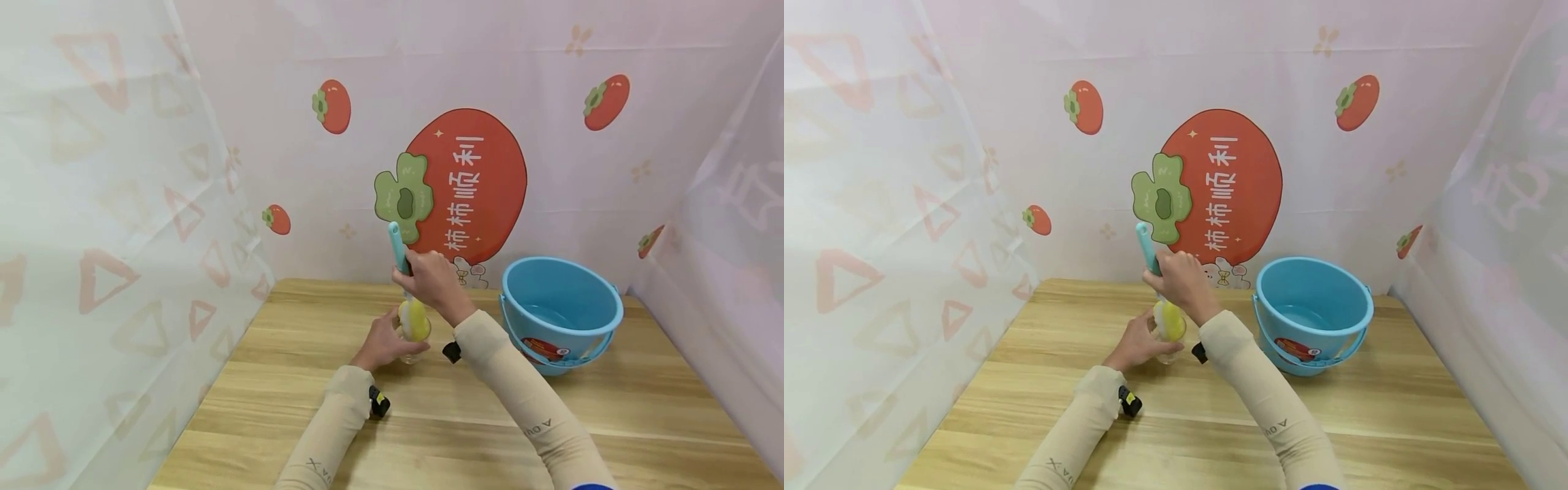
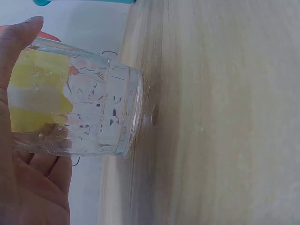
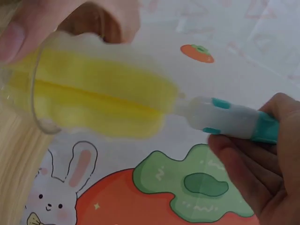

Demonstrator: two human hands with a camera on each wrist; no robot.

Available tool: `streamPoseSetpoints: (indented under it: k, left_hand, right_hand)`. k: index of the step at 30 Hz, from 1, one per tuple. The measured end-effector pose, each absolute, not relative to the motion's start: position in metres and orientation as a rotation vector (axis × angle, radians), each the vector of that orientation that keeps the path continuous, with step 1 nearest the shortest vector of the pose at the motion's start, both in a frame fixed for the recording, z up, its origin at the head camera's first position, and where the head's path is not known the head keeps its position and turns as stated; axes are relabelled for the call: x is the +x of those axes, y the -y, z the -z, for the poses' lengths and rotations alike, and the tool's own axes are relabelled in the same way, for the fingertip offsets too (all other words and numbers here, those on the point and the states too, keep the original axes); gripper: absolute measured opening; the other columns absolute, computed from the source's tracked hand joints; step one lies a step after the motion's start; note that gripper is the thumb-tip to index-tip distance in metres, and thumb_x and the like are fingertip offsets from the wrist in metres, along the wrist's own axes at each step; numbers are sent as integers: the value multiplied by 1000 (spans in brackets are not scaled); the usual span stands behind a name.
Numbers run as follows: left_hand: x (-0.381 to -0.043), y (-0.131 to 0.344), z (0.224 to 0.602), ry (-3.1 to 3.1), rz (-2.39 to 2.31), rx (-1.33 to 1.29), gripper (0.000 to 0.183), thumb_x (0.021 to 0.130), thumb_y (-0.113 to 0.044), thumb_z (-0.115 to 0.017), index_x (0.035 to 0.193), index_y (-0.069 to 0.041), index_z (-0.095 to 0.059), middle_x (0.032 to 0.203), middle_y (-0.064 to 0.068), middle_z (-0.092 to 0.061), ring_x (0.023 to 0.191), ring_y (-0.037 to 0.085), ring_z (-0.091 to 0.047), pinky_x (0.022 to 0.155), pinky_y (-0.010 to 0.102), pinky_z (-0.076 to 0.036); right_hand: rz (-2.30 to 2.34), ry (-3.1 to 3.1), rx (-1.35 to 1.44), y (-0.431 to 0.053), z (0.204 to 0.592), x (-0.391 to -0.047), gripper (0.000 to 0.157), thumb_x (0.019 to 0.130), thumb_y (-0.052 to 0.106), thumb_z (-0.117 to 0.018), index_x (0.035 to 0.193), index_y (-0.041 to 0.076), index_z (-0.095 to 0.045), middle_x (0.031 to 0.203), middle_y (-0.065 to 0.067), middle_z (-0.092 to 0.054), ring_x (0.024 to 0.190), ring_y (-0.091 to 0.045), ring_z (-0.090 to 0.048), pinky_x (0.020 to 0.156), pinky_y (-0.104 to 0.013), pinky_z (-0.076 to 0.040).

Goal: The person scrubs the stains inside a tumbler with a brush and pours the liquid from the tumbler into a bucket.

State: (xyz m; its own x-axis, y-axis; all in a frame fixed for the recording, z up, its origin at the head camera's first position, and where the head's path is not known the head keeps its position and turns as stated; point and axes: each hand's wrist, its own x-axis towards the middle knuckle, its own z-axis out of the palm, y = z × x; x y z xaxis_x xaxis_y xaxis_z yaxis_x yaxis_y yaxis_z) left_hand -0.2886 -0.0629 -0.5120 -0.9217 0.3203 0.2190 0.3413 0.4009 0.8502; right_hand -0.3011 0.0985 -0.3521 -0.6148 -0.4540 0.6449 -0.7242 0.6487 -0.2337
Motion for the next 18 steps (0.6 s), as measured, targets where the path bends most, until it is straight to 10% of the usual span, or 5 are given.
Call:
streamPoseSetpoints:
  k: [9, 18]
  left_hand:
    - [-287, 64, 516, 2638, 1560, -573, 59, 73, -54, -94, 112, -21, -65, 93, -2, -70, 80, 14, -65, 72, 33, -56]
    - [-290, 65, 515, 2630, 1599, -590, 77, 73, -51, -95, 136, -21, -61, 113, -3, -73, 102, 19, -69, 89, 41, -59]
  right_hand:
    - [-1028, 2453, 953, -103, 357, -302, 22, 98, 26, -78, 82, 11, -73, 72, 0, -75, 65, -9, -71, 62, -26, -56]
    - [-1038, 2332, 1036, -125, 345, -283, 15, 94, 18, -81, 86, 7, -77, 73, -2, -77, 65, -11, -74, 61, -28, -60]
